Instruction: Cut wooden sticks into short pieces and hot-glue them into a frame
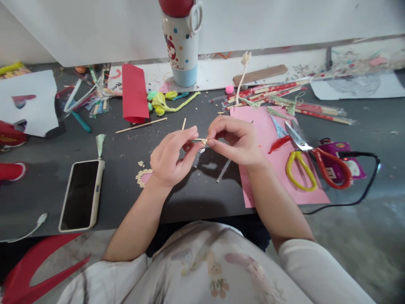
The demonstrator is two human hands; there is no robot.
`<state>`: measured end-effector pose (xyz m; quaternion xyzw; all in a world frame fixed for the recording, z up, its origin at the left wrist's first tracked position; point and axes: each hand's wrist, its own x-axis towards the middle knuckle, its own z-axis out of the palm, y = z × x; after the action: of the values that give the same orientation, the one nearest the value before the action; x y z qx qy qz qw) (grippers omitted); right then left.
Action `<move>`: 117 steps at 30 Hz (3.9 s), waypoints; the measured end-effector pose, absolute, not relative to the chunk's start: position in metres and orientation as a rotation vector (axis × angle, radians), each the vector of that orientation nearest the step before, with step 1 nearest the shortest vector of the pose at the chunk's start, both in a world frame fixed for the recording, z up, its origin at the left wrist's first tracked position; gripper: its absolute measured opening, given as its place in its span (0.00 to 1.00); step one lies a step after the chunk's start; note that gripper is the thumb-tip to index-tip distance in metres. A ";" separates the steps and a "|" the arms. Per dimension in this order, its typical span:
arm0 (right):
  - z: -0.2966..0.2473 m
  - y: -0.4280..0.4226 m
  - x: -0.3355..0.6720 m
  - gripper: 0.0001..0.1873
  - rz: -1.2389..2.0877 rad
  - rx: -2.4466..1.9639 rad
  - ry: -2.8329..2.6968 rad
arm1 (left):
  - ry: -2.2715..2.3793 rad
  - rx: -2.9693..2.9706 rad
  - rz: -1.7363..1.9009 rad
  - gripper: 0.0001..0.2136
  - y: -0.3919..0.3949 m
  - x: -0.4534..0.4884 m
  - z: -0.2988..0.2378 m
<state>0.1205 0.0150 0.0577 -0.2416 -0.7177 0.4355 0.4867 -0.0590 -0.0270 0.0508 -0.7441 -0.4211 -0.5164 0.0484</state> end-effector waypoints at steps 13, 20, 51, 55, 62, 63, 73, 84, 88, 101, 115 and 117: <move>0.054 0.017 0.119 0.05 1.023 -0.623 -1.744 | -1.427 -2.375 -2.015 0.17 -0.023 -0.052 0.047; 0.052 0.018 0.118 0.06 1.014 -0.655 -1.722 | -1.678 -2.415 -2.407 0.15 -0.018 -0.051 0.050; 0.047 0.018 0.111 0.11 0.906 -0.685 -1.718 | -1.545 -2.288 -2.322 0.13 -0.018 -0.050 0.045; 0.046 0.019 0.111 0.12 0.932 -0.672 -1.699 | -1.487 -2.296 -2.290 0.11 -0.019 -0.050 0.045; 0.046 0.018 0.110 0.12 0.884 -0.690 -1.708 | -1.496 -2.314 -2.196 0.10 -0.019 -0.051 0.044; 0.046 0.018 0.110 0.12 0.874 -0.693 -1.707 | -1.515 -2.321 -2.194 0.10 -0.019 -0.050 0.044; 0.049 0.019 0.111 0.09 0.943 -0.695 -1.659 | -1.565 -2.299 -2.375 0.11 -0.017 -0.049 0.045; 0.045 0.018 0.109 0.11 1.000 -0.743 -1.636 | -1.630 -2.299 -2.340 0.13 -0.018 -0.049 0.044; 0.048 0.017 0.110 0.09 0.829 -0.750 -1.733 | -1.636 -2.298 -2.323 0.15 -0.018 -0.050 0.043; 0.048 0.015 0.109 0.06 0.709 -0.715 -1.778 | -1.716 -2.323 -2.431 0.13 -0.016 -0.051 0.048; 0.042 0.020 0.109 0.04 0.679 -0.775 -1.879 | -1.726 -2.356 -2.639 0.10 -0.014 -0.055 0.051; 0.038 0.023 0.110 0.04 0.677 -0.831 -1.860 | -1.795 -2.401 -2.617 0.10 -0.013 -0.056 0.052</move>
<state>0.1100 0.0231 0.0383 -0.3402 -0.7615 0.2770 0.4772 -0.0563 -0.0132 0.0516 -0.5511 -0.4121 -0.6008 -0.4067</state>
